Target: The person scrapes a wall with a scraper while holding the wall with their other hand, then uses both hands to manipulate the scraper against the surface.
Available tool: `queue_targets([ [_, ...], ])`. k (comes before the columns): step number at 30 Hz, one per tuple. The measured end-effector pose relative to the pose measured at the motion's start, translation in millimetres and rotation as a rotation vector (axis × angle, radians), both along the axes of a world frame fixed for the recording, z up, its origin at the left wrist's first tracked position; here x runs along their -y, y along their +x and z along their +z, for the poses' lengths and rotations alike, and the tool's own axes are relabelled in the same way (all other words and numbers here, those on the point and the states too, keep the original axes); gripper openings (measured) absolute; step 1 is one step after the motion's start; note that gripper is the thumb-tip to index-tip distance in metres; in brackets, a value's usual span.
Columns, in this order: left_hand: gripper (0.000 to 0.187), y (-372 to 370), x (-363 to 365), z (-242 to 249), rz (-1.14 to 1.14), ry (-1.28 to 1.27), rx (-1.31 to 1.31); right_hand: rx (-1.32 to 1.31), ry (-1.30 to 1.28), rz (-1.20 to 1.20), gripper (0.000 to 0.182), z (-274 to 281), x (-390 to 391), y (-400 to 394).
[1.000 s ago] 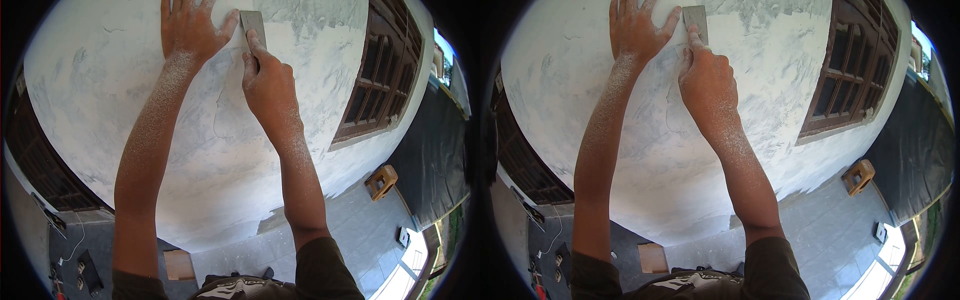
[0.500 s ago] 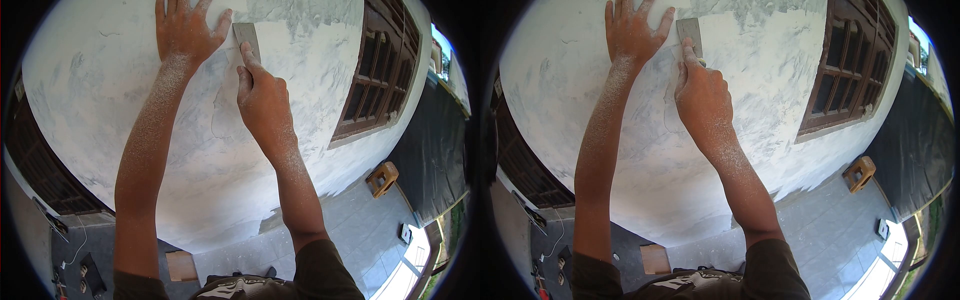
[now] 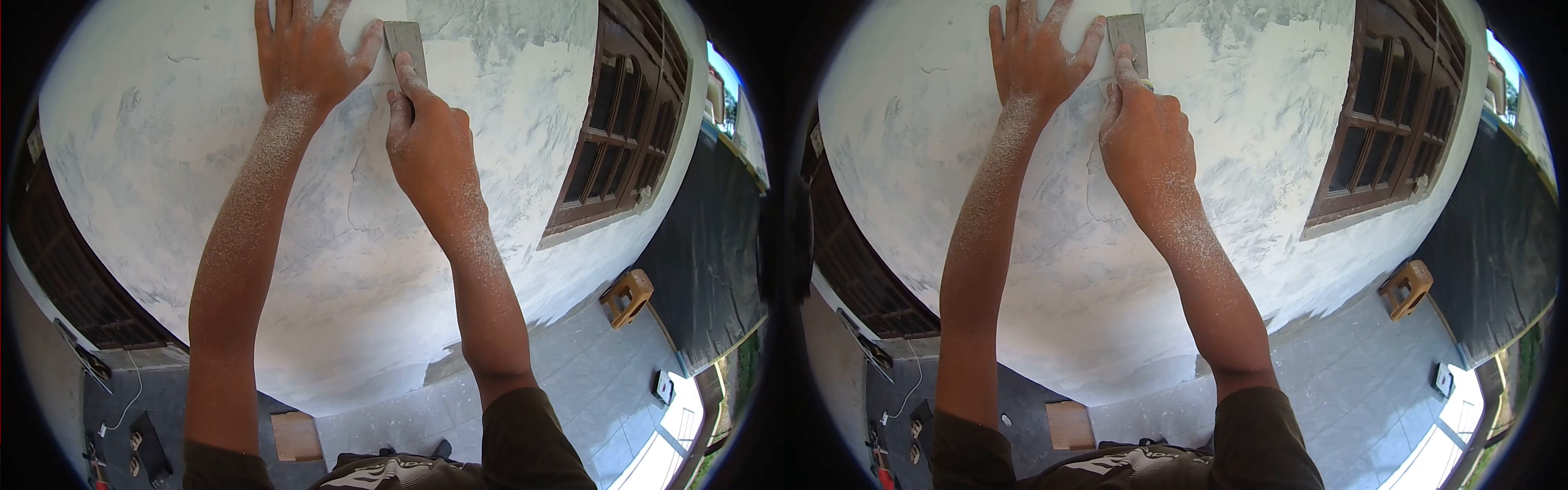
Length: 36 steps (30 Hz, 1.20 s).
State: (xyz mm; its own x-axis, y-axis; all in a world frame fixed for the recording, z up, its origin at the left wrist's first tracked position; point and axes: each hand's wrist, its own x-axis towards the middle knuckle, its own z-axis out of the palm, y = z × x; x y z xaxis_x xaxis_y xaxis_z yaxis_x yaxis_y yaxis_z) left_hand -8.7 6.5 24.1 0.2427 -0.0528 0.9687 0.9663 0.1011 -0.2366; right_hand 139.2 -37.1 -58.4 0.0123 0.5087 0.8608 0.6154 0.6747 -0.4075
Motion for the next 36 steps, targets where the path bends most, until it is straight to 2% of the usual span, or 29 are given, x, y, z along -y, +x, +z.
queue_targets([
  [2,0.07,0.5,-0.5,0.3,-0.008,-0.002,0.001,0.001,0.053,-0.015,0.039,-2.9,2.0,1.1],
  [4,0.07,-0.1,0.2,-0.5,-0.011,0.0,0.001,0.028,-0.084,0.01,0.039,-10.1,7.6,2.9],
  [8,0.071,0.4,0.1,0.8,0.008,-0.008,0.008,0.005,-0.077,0.023,0.039,-4.0,2.3,0.3],
  [11,0.071,0.8,-2.3,1.3,0.025,-0.011,0.01,-0.003,0.039,-0.008,0.039,3.2,4.0,3.3],
  [13,0.072,0.8,-1.7,-0.1,0.03,-0.008,0.012,0.074,-0.135,0.039,0.043,-2.1,10.1,7.7],
  [14,0.071,1.2,-1.1,0.0,0.025,-0.015,0.014,0.074,-0.134,0.041,0.043,-3.4,8.9,5.7],
  [20,0.069,2.4,1.3,1.0,0.028,-0.027,0.015,-0.023,0.035,0.017,0.039,2.7,3.0,2.7],
  [25,0.068,0.3,0.6,-0.5,0.025,-0.02,0.007,0.071,-0.15,0.016,0.041,-7.6,8.5,4.4],
  [28,0.067,0.4,-0.5,-1.3,0.024,-0.017,0.003,0.004,-0.057,-0.004,0.039,8.9,3.1,-0.8],
  [34,0.066,0.0,1.2,0.5,0.005,0.0,-0.004,0.008,-0.042,0.037,0.04,-14.2,4.6,4.3],
  [36,0.066,1.4,0.4,-0.3,-0.006,-0.002,0.002,0.001,-0.036,0.03,0.04,0.1,0.9,2.0],
])
